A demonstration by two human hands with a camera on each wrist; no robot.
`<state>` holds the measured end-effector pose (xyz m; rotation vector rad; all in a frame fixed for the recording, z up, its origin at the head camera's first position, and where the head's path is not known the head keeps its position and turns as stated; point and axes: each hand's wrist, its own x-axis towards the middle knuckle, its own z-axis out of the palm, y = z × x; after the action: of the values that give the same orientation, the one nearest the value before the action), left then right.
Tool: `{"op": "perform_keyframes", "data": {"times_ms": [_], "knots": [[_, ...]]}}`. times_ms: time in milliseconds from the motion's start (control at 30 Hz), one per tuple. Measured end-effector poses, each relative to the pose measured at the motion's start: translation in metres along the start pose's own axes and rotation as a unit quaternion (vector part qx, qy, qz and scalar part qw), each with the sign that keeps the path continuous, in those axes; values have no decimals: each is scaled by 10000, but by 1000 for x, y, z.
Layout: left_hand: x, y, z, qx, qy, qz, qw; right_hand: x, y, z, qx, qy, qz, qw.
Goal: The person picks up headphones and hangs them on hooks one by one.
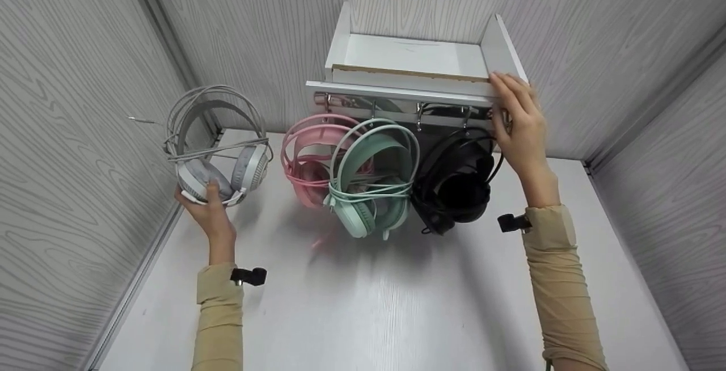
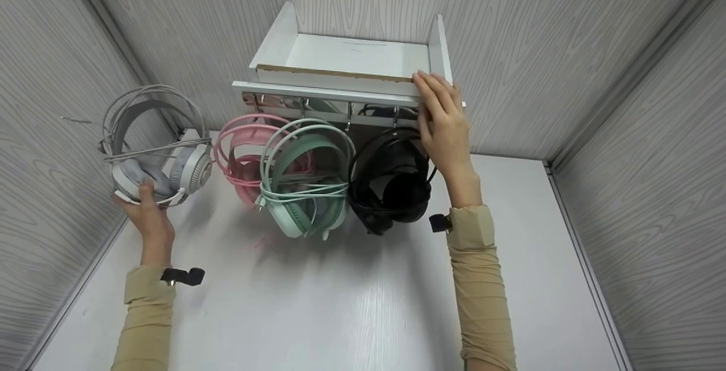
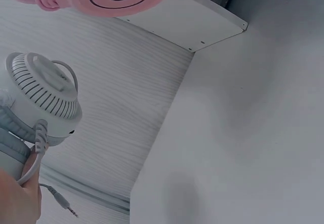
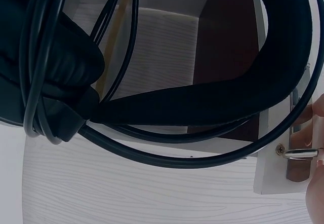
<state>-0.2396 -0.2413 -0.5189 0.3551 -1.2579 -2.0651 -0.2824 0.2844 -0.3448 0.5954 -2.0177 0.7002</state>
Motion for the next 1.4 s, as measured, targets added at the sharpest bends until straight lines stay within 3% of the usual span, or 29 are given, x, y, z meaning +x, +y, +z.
{"op": "perform_keyframes", "data": {"times_ms": [200, 367, 567, 933, 1167, 1400], "knots": [[-17, 16, -5, -535, 7, 315, 9981, -1, 0, 0, 55, 22, -30, 10000], [-33, 29, -5, -1340, -263, 579, 9889, 0, 0, 1, 65, 31, -13, 10000], [-56, 45, 2, -1711, -481, 733, 9813, 1, 0, -1, 107, 100, -5, 9999], [-92, 58, 10, -1758, -834, 928, 9765, 1, 0, 1, 172, 65, 13, 9998], [-116, 72, 14, -1616, -1165, 711, 9774, 1, 0, 0, 97, 41, 28, 9999], [-146, 77, 19, -1612, -1501, 582, 9737, 1, -1, 1, 154, 53, 24, 9999]]}}
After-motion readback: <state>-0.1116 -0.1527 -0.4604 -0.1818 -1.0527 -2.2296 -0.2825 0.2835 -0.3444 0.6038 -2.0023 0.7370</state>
